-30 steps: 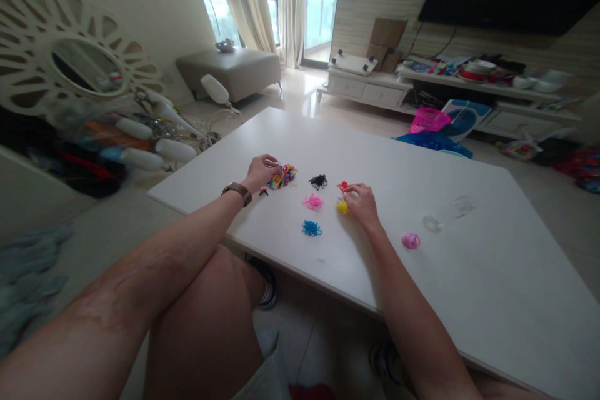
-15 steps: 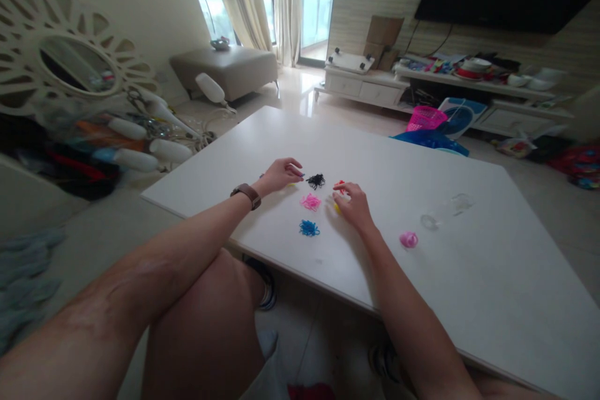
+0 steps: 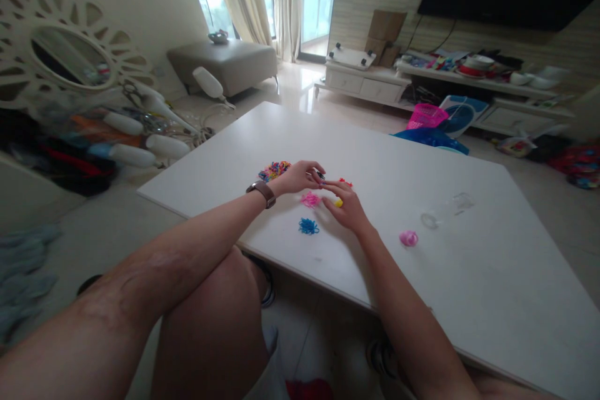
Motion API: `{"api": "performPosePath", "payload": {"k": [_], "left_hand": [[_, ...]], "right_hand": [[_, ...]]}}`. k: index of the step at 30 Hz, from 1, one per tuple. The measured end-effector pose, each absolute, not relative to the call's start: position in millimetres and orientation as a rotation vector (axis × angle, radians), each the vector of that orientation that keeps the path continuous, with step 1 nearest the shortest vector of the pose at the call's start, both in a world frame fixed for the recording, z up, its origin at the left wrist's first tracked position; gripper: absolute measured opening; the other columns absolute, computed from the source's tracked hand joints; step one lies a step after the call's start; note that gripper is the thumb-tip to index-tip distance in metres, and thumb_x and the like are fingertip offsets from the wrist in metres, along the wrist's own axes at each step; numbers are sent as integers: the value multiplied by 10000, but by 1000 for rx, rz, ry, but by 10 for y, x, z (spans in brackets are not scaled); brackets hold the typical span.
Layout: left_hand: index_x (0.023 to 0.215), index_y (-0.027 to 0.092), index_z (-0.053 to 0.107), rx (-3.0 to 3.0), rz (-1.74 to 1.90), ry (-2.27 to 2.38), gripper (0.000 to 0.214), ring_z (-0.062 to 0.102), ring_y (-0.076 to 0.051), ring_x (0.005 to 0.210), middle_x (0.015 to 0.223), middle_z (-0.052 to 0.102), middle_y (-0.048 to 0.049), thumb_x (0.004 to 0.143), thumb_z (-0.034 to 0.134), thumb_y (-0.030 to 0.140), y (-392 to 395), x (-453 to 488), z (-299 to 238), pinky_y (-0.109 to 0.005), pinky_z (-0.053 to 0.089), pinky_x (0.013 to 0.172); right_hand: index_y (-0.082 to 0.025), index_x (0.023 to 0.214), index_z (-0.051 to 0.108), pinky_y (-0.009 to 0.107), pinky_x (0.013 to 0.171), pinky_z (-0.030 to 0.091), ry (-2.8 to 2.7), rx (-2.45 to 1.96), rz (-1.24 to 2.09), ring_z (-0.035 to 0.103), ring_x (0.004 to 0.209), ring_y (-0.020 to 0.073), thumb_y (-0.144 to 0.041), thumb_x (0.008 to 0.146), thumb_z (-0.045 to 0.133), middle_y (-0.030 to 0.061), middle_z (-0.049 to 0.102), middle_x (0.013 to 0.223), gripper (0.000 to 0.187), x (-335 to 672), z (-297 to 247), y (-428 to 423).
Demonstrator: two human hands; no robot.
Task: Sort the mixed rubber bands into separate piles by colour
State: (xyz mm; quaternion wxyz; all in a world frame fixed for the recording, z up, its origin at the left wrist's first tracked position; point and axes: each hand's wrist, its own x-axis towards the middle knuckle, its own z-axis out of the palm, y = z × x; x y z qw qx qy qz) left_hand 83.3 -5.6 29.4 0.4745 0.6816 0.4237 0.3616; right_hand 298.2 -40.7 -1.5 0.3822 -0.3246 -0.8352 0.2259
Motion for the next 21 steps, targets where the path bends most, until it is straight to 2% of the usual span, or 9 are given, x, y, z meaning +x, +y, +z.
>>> {"api": "performPosePath", "payload": {"k": [7,11,15,21], "left_hand": [[987,124,698,1653,845,1030,403,723,-174,733,798,762,-86,641,885,210,-27,809,222,-303,572,727],[928,124,713,1675,818,1127,322,711,-174,684,763,764,-82,644,849,187,-18,725,204,-275,541,651],[883,140,746,1716,662,1203,278,706,-189,648,734,767,-68,617,819,168,-54,629,234,-258,506,591],[831,148,765,1797,555,1227,226,716,-215,678,732,767,-75,606,788,161,-59,584,213,-275,518,620]], "right_hand": [[-270,1070,738,479,1043,490,-2037,-953,506,641,1110,254,-288,932,561,66,734,1136,226,2971,-6,-402],[-256,955,736,409,881,556,-1952,-973,537,657,1029,244,-308,911,574,67,738,1034,176,2979,17,-399],[-242,826,703,353,743,552,-1965,-970,641,662,809,204,-299,875,593,41,710,852,133,2968,55,-422],[-234,739,654,356,727,549,-2001,-950,742,644,722,187,-295,825,640,17,683,765,106,2954,45,-435]]}}
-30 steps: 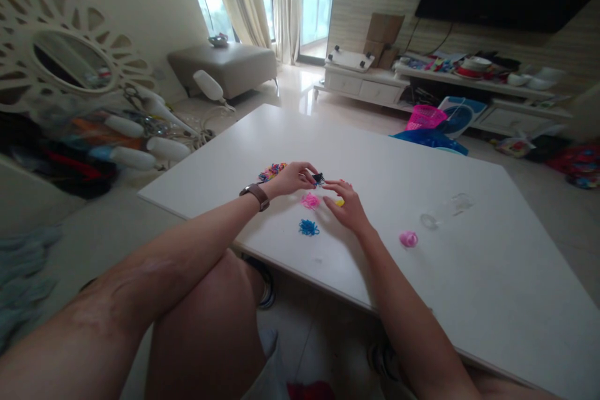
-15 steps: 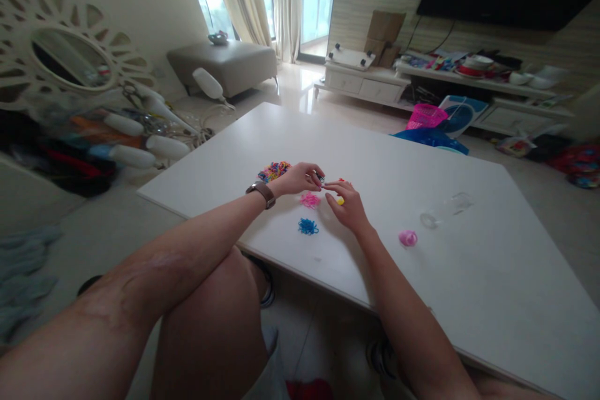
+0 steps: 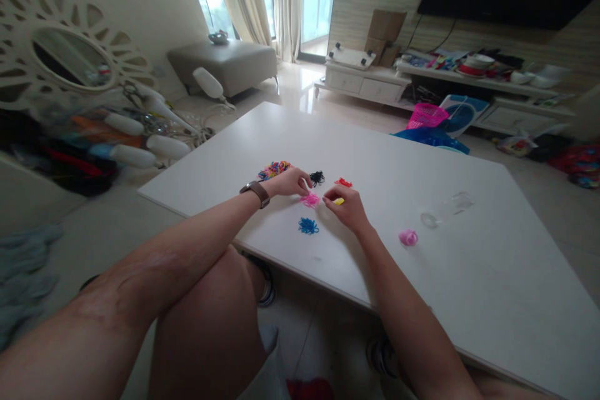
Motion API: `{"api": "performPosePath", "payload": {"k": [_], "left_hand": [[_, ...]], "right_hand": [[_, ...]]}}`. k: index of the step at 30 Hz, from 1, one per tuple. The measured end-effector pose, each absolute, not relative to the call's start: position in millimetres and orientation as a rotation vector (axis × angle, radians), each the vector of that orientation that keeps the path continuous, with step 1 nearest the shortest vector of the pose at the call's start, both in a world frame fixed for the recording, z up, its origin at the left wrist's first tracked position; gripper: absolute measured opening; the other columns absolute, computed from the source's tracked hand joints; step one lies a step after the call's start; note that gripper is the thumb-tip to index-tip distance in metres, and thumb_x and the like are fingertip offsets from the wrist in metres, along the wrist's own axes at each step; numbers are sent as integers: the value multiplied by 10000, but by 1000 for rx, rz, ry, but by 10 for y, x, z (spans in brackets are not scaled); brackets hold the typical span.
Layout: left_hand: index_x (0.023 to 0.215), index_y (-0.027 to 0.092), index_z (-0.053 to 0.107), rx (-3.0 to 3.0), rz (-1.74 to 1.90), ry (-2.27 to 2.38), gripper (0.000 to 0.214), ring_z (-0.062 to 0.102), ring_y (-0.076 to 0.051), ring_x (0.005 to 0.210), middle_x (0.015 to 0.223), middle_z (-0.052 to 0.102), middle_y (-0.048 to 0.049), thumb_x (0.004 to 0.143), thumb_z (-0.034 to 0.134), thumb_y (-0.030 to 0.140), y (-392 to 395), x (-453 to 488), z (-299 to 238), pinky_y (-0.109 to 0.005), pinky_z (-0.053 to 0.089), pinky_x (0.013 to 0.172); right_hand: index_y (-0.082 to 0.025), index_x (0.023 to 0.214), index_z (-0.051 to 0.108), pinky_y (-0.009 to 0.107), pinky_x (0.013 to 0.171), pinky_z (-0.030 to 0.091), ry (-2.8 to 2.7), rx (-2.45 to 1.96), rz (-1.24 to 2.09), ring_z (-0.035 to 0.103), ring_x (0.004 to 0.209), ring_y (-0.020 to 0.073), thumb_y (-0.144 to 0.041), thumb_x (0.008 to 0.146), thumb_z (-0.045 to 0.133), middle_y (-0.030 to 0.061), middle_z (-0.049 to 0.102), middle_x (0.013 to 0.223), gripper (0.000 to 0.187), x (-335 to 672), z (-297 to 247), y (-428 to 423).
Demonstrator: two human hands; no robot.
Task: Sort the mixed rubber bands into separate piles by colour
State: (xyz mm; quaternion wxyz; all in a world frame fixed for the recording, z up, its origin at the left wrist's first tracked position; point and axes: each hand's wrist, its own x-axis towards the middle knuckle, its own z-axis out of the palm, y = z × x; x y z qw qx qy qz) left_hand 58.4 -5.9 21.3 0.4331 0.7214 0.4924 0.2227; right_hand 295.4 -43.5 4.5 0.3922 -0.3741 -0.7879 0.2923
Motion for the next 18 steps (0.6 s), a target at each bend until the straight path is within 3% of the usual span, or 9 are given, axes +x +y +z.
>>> {"api": "performPosePath", "payload": {"k": [6,13,18], "left_hand": [[835,143,783,1826,630,1229,195,684,-196,648,717,754,-67,648,750,184,13,532,121,-264,497,590],[835,134,781,1830,646,1349,170,659,-163,653,699,734,-49,675,733,168,7,444,113,-229,480,583],[849,127,780,1859,640,1365,176,658,-154,675,712,734,-47,688,722,165,-14,447,126,-211,475,585]], "right_hand": [[-223,784,634,320,661,543,-1956,-911,915,644,672,170,-299,793,702,-4,678,735,103,2971,-41,-392],[-198,778,716,302,657,518,-2017,-849,1223,635,684,166,-455,795,774,19,707,735,264,2972,-4,-433],[-200,791,769,292,666,482,-2166,-790,1277,647,761,170,-435,811,777,51,728,866,236,2968,7,-460]]}}
